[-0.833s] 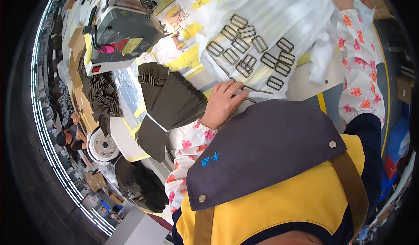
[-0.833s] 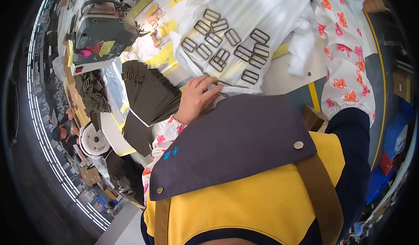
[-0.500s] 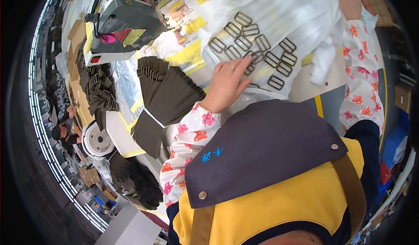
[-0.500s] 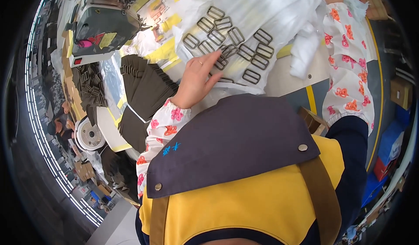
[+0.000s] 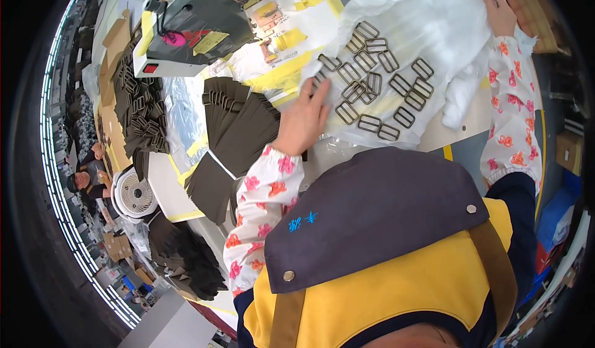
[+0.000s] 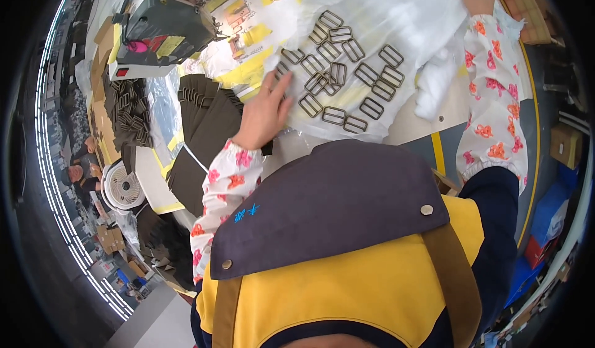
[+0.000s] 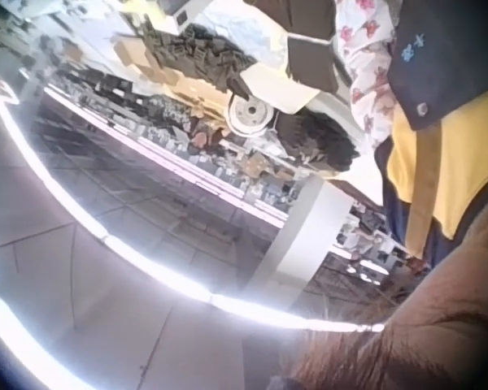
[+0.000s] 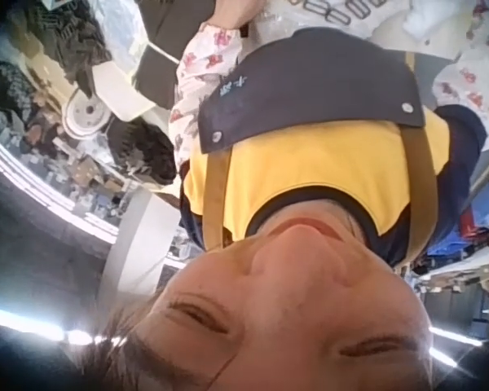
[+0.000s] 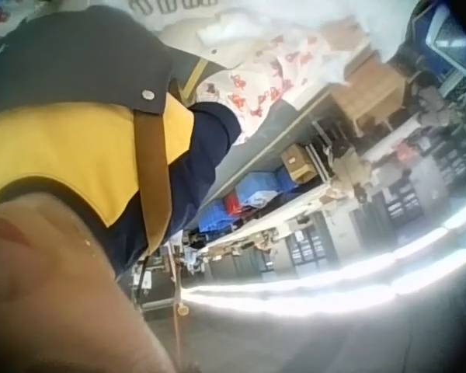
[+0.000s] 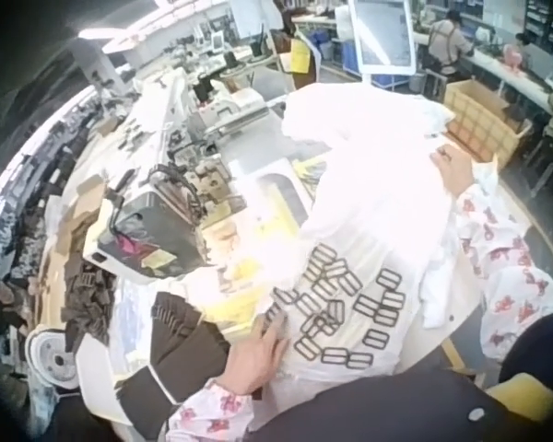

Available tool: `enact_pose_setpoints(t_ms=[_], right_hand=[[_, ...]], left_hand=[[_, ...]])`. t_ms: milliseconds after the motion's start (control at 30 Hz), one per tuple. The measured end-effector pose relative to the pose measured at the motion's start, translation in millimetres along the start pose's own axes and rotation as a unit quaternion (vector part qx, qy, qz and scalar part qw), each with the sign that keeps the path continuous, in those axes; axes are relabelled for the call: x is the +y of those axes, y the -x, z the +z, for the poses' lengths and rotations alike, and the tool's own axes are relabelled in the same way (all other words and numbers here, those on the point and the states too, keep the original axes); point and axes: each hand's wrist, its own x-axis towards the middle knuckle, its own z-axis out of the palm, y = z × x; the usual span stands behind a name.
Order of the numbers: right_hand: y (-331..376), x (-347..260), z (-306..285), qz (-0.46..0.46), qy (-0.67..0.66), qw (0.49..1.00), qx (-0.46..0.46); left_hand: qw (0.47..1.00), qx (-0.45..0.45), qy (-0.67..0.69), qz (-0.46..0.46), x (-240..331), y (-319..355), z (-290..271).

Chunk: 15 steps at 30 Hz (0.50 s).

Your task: Assemble leather or fabric straps by sewing them and attaching metal buckles.

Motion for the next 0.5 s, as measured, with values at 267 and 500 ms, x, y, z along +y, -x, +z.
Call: enact_pose_setpoints(t_ms=[267,500], right_hand=[[14,-6,-40,-0.081,0.121,0.987,0.065],[145,-200,-51,-0.242,-0.214,0.919,-0.227]], left_hand=[[0.995,0.036,0.007,-0.09,-13,8,-25],[0.975,0.099,0.118,0.161,19,65,-8]])
